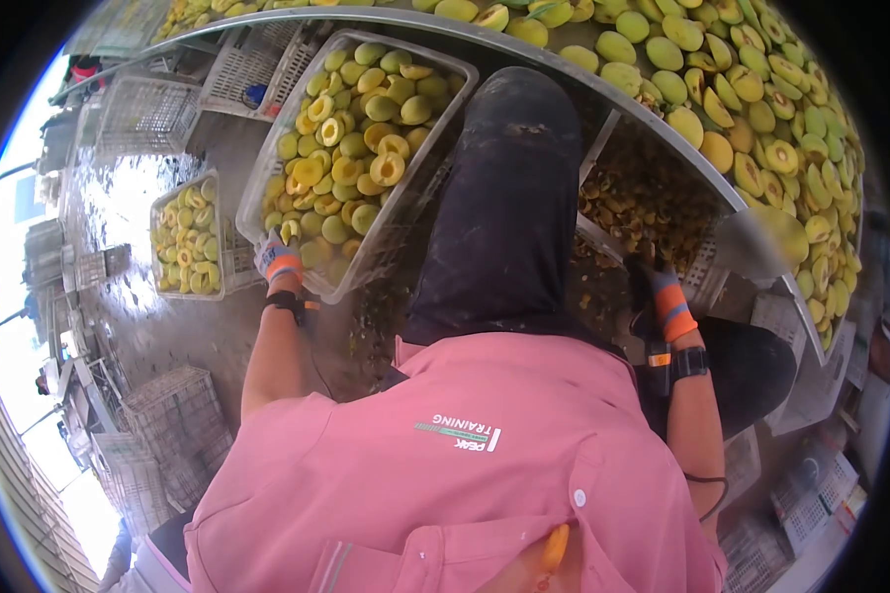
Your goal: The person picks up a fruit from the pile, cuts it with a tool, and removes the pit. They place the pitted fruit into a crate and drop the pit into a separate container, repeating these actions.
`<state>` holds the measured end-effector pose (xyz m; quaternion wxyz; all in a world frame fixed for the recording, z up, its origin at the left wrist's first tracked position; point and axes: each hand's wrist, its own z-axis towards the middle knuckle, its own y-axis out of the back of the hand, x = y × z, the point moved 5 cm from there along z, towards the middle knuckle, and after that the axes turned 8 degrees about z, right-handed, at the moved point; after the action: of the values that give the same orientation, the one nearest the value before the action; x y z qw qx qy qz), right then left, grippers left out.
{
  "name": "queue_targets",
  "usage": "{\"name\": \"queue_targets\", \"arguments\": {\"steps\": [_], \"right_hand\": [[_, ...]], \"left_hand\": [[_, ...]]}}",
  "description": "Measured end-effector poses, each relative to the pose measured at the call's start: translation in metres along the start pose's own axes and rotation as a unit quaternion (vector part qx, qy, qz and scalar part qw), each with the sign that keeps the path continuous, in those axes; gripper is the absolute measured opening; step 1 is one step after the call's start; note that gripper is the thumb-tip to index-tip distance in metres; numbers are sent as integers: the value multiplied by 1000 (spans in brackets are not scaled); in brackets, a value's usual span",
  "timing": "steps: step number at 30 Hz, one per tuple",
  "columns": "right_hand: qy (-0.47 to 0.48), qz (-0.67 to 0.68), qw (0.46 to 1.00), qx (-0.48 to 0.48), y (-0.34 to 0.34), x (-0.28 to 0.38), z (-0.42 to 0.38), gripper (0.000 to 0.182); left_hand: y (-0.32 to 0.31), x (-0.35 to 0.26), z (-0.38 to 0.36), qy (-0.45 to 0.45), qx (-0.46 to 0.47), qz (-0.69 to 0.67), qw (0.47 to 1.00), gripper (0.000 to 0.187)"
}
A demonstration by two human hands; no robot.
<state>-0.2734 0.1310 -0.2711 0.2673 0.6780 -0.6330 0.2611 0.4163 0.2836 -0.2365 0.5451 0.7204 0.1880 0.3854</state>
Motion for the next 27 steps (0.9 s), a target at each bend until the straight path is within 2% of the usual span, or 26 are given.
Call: {"name": "queue_targets", "arguments": {"steps": [2, 3, 6, 9, 10, 12, 13, 14, 15, 16, 18, 20, 21, 23, 24, 27], "right_hand": [[-13, 20, 1000, 10, -2, -4, 0, 17], [-20, 11, 1000, 7, 1, -5, 1, 15], [-36, 3, 999, -6, -7, 9, -15, 17], [-40, 10, 999, -11, -12, 11, -17, 18], [-46, -1, 999, -8, -12, 12, -17, 18], [-50, -30, 998, -9, -13, 16, -19, 19], [-48, -47, 998, -13, -16, 19, -20, 20], [-45, -63, 997, -19, -16, 20, -19, 21], [-38, -68, 997, -4, -16, 20, -18, 20], [-31, -73, 997, 11, -13, 17, -14, 21], [-18, -76, 997, 26, -11, 14, -13, 23], [-5, -72, 997, 28, -14, 14, -15, 24], [14, -72, 997, 19, -13, 15, -15, 24], [52, -71, 996, 0, -11, 14, -13, 26], [41, -71, 997, 2, -11, 13, -13, 27], [-1, -70, 998, 5, -15, 19, -18, 29]], "left_hand": [[-3, -6, 11, -26, 79, 70, 994, 45], [-1, -9, 12, -29, 64, 72, 995, 39], [-9, -11, 19, -28, 85, 22, 996, 34], [9, 7, 18, 41, 87, -111, 989, 31], [-2, 13, 25, 45, 165, -201, 965, 29], [-38, 34, 49, 51, 314, -370, 873, 26], [-57, 41, 58, 4, 418, -314, 852, 26], [-56, 38, 63, -140, 351, -90, 921, 26], [-56, 34, 61, -274, 256, 141, 916, 26], [-55, 28, 58, -385, 138, 360, 838, 26], [-26, 18, 59, -168, 140, 224, 950, 26], [3, 11, 44, 62, 135, 70, 986, 29], [9, 6, 42, 62, 105, 52, 991, 35], [13, -16, 28, -19, -22, 57, 998, 46], [12, -26, 17, -57, -85, 61, 993, 53], [-22, -48, -8, -31, 17, -28, 999, 71]]}}
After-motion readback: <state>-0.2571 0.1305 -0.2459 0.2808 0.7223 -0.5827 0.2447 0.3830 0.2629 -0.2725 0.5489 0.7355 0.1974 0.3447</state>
